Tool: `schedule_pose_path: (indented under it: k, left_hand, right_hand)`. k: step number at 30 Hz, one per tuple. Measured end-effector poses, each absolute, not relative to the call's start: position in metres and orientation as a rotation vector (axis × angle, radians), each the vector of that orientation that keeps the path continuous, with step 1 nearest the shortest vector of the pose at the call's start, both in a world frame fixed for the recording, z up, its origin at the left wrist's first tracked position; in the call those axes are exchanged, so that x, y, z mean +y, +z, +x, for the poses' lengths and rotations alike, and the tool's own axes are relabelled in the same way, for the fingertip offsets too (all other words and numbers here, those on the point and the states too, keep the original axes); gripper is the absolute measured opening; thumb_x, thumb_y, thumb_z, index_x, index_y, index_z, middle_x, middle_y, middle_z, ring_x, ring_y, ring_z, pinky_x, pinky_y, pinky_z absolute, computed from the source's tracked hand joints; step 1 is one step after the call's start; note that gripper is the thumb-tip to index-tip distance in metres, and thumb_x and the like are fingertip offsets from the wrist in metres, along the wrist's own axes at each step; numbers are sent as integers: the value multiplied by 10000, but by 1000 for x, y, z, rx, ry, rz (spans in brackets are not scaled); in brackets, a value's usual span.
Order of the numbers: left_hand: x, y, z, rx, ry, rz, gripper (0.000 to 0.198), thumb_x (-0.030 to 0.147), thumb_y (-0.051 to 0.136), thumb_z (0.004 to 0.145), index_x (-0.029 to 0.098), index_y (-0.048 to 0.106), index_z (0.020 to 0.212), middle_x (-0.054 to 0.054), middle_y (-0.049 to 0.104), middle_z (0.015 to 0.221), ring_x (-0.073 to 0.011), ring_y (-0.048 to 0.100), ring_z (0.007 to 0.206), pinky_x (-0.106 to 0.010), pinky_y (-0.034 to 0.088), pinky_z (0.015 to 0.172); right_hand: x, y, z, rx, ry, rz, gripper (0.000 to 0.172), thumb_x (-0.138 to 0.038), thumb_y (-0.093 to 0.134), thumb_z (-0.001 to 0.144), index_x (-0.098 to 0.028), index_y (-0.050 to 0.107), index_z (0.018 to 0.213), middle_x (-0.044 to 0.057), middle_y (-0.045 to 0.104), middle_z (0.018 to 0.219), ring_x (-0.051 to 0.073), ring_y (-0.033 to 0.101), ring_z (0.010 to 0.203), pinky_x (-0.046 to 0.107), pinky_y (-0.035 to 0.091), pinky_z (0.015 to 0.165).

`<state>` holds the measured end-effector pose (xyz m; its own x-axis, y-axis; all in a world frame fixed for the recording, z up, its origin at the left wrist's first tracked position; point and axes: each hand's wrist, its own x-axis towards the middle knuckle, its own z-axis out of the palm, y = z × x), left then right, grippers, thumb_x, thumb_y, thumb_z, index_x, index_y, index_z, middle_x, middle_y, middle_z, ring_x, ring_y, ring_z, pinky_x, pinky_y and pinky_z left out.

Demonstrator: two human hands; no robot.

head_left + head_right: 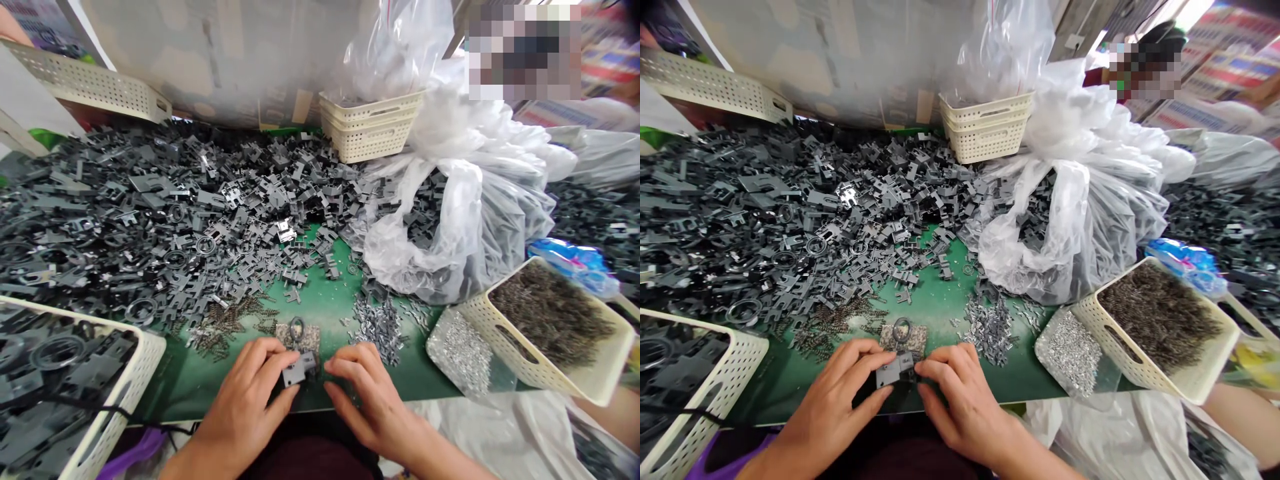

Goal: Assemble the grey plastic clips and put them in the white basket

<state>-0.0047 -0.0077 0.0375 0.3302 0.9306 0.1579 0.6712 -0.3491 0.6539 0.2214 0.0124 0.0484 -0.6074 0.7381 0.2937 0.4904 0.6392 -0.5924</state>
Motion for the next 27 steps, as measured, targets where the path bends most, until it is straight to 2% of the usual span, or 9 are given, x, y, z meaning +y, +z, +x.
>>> schedule_pose_path:
  k: [4, 8, 10, 12, 14, 17, 21, 23, 27]
  left_hand:
    - [10, 37, -9, 1232, 547, 2159, 356, 106, 534, 858, 285, 538, 1165, -45, 559, 1125, -200, 558, 1061, -346, 512, 899]
    - [10, 21, -13, 1158, 521, 2186, 403, 81, 497, 865, 302, 521, 1201, -41, 543, 1196, -191, 540, 1116, -344, 494, 942]
    - [8, 13, -15, 1173, 543, 2225, 413, 106, 490, 877, 317, 507, 1231, -38, 548, 1221, -199, 532, 1143, -385, 470, 987]
    - [5, 8, -15, 1196, 575, 2258, 390, 137, 493, 887, 326, 509, 1227, -26, 572, 1205, -202, 538, 1146, -437, 423, 1041]
    - [1, 6, -15, 1216, 596, 2257, 354, 184, 513, 890, 321, 506, 1216, -20, 596, 1179, -201, 552, 1139, -467, 381, 1078]
    - [-8, 7, -14, 1306, 656, 2180, 326, 288, 536, 893, 292, 473, 1213, -34, 623, 1157, -216, 557, 1155, -451, 421, 1050]
    - [-22, 10, -13, 1375, 802, 2045, 478, 487, 576, 843, 261, 441, 1241, -72, 626, 1132, -229, 606, 1072, -351, 549, 877]
    - [-28, 15, -12, 1422, 891, 1971, 466, 481, 576, 846, 260, 450, 1236, -71, 627, 1108, -208, 633, 1017, -307, 562, 830]
    - [-38, 32, -13, 1488, 1046, 1984, 319, 365, 548, 890, 268, 497, 1190, -47, 674, 1031, -183, 664, 967, -276, 555, 838]
  right_hand:
    - [12, 43, 225, -2388, 675, -1048, 131, -102, 478, 919, -194, 520, 1003, 43, 570, 915, 175, 502, 809, 337, 363, 753]
    - [14, 39, 226, -2388, 716, -1127, 124, -174, 477, 943, -203, 524, 1054, 53, 582, 960, 188, 513, 856, 348, 368, 781]
    - [16, 37, 224, -2421, 725, -1173, 241, -272, 530, 935, -210, 503, 1166, 76, 586, 1055, 213, 518, 940, 367, 371, 825]
    - [20, 33, 220, -2494, 722, -1182, 443, -387, 598, 894, -222, 454, 1279, 96, 581, 1167, 243, 513, 1023, 394, 357, 876]
    - [23, 30, 216, -2543, 712, -1128, 507, -420, 606, 885, -223, 433, 1319, 99, 589, 1221, 249, 523, 1055, 404, 331, 908]
    - [26, 28, 212, -2468, 730, -1011, 433, -420, 556, 920, -189, 471, 1276, 98, 643, 1156, 225, 571, 991, 389, 314, 891]
    - [27, 37, 207, -2260, 996, -1037, 507, -623, 509, 864, -193, 582, 1122, 54, 688, 928, 197, 580, 809, 350, 341, 792]
    - [27, 44, 202, -2179, 1165, -1093, 548, -691, 480, 833, -208, 625, 1048, 37, 679, 857, 197, 559, 785, 333, 354, 762]
    - [25, 58, 188, -2113, 1385, -1067, 577, -726, 472, 809, -210, 651, 997, 43, 659, 848, 204, 544, 809, 317, 384, 748]
